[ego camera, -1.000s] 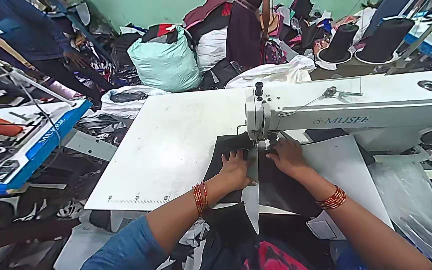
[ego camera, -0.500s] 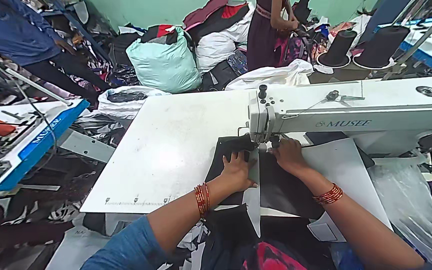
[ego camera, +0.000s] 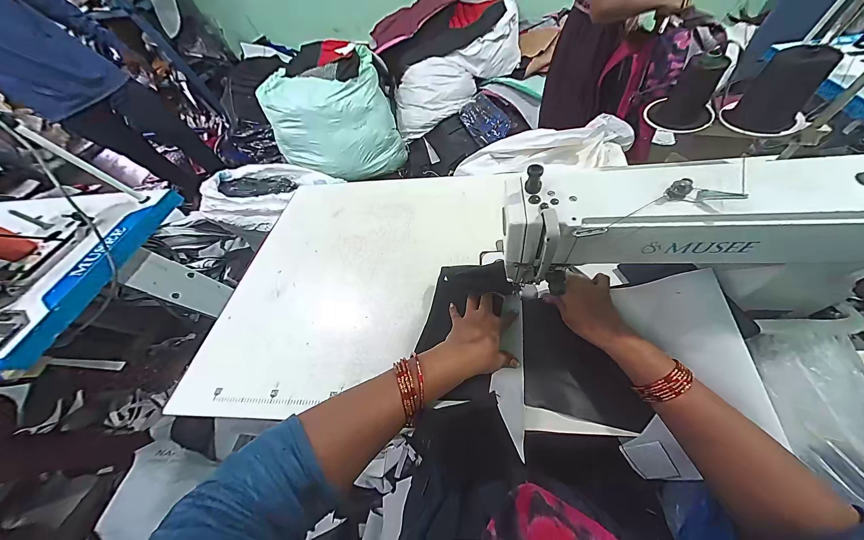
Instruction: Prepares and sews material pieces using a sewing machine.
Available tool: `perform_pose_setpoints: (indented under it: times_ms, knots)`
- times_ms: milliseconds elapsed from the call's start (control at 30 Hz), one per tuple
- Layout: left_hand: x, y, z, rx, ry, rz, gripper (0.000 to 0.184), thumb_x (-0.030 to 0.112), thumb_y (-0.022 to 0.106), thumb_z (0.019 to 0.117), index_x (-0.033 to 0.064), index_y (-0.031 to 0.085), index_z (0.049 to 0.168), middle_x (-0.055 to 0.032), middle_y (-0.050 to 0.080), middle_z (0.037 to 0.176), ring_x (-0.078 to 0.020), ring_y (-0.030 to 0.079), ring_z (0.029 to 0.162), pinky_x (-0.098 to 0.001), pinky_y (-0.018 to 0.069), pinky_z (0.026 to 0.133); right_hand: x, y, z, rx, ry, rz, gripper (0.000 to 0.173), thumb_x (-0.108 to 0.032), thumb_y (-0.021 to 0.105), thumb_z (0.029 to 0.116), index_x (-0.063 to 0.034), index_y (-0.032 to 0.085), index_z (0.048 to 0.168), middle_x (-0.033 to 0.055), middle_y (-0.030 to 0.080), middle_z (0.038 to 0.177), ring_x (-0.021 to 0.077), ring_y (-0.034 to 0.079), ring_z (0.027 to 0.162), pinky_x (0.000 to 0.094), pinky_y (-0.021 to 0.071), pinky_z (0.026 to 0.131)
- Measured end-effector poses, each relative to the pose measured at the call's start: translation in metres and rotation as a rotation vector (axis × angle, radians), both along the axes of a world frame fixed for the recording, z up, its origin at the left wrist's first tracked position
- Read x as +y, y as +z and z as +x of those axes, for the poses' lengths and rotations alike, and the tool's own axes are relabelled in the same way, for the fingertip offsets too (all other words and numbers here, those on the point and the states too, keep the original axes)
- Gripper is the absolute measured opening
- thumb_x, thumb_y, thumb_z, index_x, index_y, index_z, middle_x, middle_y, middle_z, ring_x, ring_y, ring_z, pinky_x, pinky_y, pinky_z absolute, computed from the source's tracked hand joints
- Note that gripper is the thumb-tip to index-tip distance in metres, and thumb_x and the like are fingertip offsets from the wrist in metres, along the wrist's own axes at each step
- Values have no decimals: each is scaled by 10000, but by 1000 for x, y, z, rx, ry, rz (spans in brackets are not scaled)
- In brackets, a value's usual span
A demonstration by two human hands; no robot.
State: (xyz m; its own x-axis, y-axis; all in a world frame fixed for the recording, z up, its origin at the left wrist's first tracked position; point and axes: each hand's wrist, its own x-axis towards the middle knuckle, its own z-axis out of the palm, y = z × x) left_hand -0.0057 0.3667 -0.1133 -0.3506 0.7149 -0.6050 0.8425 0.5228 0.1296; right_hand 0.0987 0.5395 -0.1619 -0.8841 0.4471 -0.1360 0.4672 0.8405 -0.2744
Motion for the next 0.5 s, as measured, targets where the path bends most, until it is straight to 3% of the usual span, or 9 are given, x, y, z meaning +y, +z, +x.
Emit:
perform_pose_setpoints:
  times_ms: [500]
  knots:
    - [12,0,-6,29,11,-14,877,566,719,895,306,307,1624,-272,185,1654,-512,180,1517,-796,269,1076,11,-8,-5,98,51,74,295,-251,585,1047,-9,706,1167,229,683,1106,400,626,1131,630,378,1017]
